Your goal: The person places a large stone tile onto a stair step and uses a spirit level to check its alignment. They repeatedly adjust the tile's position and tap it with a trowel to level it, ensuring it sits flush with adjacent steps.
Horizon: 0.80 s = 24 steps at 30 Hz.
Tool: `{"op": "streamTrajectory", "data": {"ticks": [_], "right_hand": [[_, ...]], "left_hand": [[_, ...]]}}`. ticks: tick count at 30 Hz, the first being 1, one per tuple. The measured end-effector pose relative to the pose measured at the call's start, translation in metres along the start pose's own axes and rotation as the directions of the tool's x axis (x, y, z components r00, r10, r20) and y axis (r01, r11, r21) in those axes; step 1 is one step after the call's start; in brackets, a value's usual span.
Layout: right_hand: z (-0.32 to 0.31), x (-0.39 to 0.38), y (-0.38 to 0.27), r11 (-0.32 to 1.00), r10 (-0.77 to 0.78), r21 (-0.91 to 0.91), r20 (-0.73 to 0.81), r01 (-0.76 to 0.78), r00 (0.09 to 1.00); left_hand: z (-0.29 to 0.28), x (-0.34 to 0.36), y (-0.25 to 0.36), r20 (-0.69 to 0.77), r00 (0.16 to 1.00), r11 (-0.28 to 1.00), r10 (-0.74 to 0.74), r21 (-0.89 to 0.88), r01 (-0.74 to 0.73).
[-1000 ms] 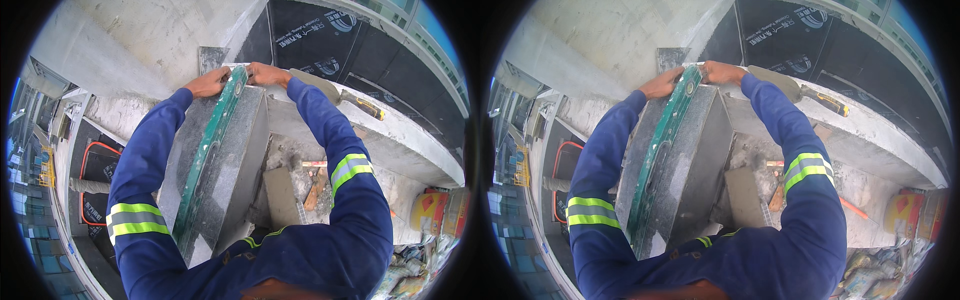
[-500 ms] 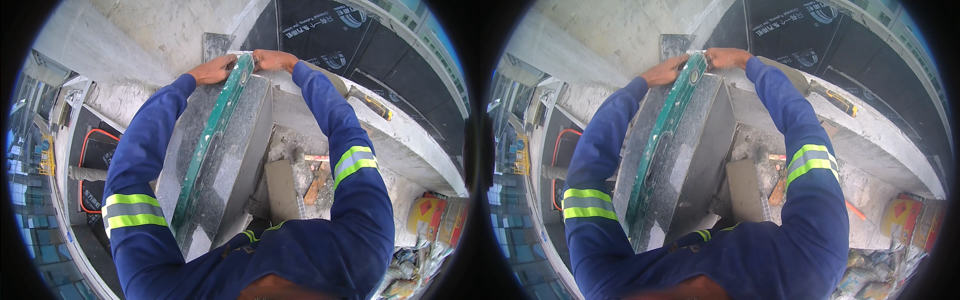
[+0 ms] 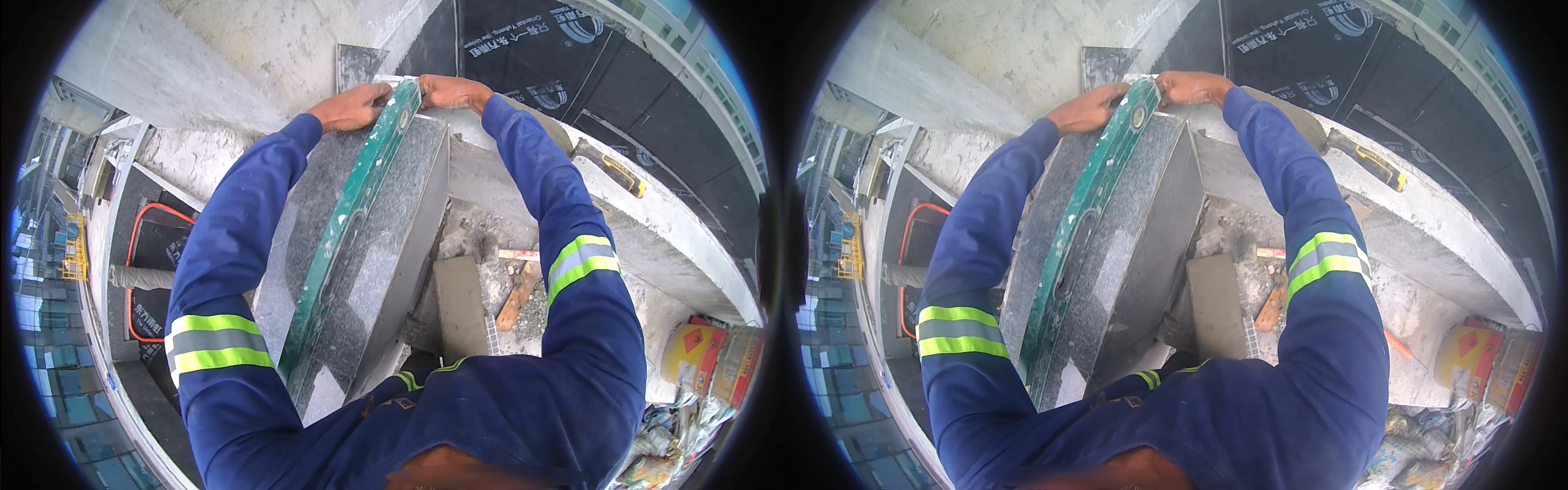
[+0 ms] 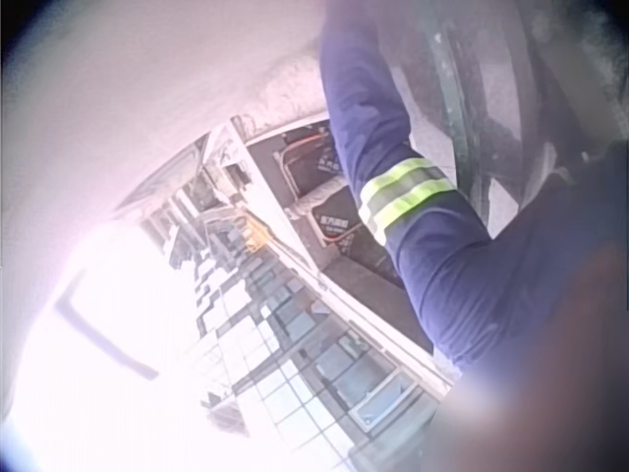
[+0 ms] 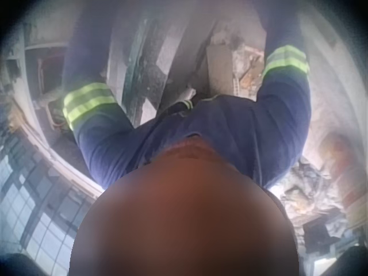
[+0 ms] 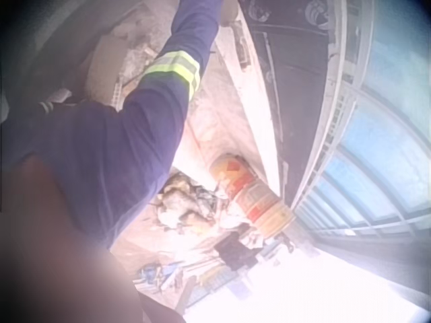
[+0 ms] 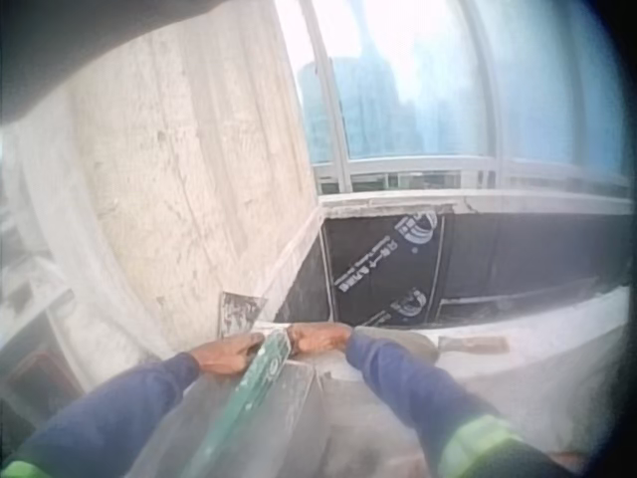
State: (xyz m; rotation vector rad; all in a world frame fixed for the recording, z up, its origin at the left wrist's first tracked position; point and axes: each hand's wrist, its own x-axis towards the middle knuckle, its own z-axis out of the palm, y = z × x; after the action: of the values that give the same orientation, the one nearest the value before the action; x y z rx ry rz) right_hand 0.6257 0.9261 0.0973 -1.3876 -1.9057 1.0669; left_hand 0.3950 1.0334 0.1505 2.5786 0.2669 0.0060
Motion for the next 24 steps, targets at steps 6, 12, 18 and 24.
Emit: {"op": "streamTrajectory", "data": {"ticks": [6,12,18,24], "right_hand": [[0.005,-0.018,-0.018,0.999,0.002,0.049,-0.174,0.007,0.985],[-0.004,-0.014,-0.020,0.996,0.080,-0.009,-0.252,-0.085,0.964],[0.006,-0.001,-0.004,0.999,-0.009,-0.038,-0.281,-0.001,0.960],[0.004,0.009,0.013,0.999,0.040,0.041,-0.250,-0.030,0.967]], "left_hand": [[-0.005,-0.005,0.015,0.028,0.996,0.997,-0.083,0.002,0.083],[-0.016,0.000,0.026,0.173,0.963,0.978,-0.207,0.076,0.196],[-0.012,0.001,0.013,0.149,0.981,0.993,-0.122,0.019,0.120],[-0.012,-0.001,0.021,0.170,0.978,0.992,-0.122,0.007,0.123]]}}
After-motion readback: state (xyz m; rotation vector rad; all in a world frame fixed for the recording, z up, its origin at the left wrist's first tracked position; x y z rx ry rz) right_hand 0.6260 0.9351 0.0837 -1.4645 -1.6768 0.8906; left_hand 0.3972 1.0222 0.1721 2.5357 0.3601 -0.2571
